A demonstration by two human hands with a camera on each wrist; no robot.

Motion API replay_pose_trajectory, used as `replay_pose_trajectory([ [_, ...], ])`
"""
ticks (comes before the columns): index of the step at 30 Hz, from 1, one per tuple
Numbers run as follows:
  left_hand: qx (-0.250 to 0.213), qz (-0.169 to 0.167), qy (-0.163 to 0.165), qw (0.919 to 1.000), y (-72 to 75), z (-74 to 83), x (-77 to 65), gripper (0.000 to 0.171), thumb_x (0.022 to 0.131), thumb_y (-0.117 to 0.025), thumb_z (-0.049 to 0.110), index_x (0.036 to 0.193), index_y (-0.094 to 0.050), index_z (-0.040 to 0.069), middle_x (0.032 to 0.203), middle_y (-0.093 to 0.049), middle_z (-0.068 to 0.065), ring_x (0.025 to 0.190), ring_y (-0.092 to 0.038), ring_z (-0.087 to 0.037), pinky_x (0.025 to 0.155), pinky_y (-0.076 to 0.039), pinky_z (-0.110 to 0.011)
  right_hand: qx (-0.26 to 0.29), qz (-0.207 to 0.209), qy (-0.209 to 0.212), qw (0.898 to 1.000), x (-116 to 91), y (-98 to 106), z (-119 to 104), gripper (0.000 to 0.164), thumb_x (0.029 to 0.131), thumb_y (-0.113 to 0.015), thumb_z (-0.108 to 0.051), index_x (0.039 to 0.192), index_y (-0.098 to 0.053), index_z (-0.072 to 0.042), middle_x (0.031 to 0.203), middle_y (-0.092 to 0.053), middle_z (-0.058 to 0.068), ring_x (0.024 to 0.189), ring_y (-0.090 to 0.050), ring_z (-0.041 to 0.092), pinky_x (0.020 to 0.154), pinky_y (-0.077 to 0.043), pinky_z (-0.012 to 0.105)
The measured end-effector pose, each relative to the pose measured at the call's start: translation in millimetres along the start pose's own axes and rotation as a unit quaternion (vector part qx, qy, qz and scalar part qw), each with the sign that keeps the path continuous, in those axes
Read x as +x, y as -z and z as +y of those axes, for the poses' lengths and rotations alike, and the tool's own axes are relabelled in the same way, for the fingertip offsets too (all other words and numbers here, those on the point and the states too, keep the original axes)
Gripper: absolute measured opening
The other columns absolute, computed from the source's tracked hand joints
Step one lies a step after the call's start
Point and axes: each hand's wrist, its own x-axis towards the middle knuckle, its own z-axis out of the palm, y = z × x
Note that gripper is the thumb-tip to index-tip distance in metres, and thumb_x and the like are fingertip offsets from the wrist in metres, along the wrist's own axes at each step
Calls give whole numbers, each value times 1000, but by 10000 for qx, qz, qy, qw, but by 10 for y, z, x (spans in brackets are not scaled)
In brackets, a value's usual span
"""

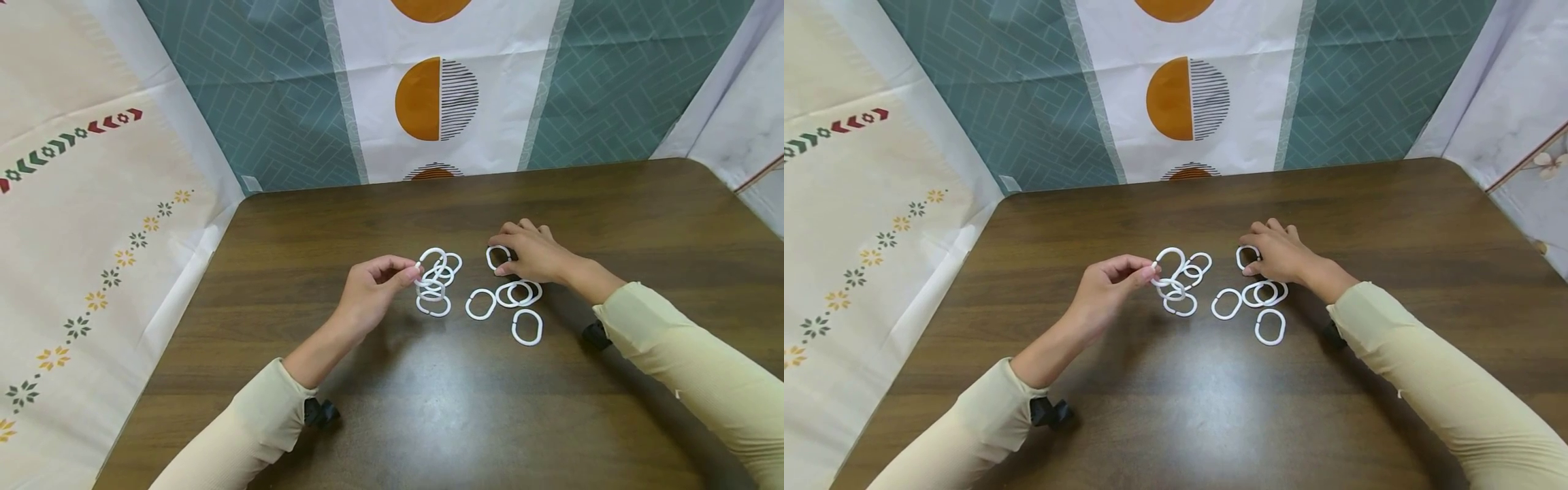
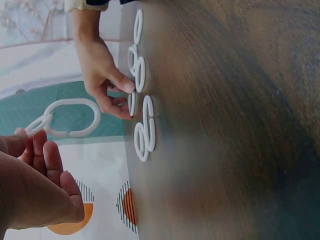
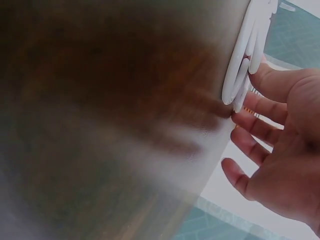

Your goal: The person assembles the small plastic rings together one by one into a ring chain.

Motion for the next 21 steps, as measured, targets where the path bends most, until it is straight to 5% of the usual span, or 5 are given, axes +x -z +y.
replay_pose_trajectory([
  [7,-56,-21,-16,10000,-9,30,-10,16,78,-67,20,86,-67,6,79,-64,-7,75,-55,-12,70,-45,-26,-260,-6,-39,9997,4,11,8,47,70,-72,-32,108,-57,-9,101,-51,5,95,-39,24,74,-26,45],
  [14,-80,-34,-54,9999,-15,7,0,13,78,-67,19,84,-66,7,78,-64,-5,75,-56,-12,70,-45,-25,-899,299,442,9945,4,46,37,47,67,-71,-40,100,-60,-9,92,-53,4,91,-44,24,73,-28,42],
  [21,-17,-46,2,10000,-12,-4,2,14,78,-67,21,84,-67,8,80,-63,-6,75,-55,-12,70,-44,-25,-607,718,778,9925,12,110,0,46,64,-71,-42,96,-63,-10,89,-56,1,84,-46,19,73,-28,39],
])
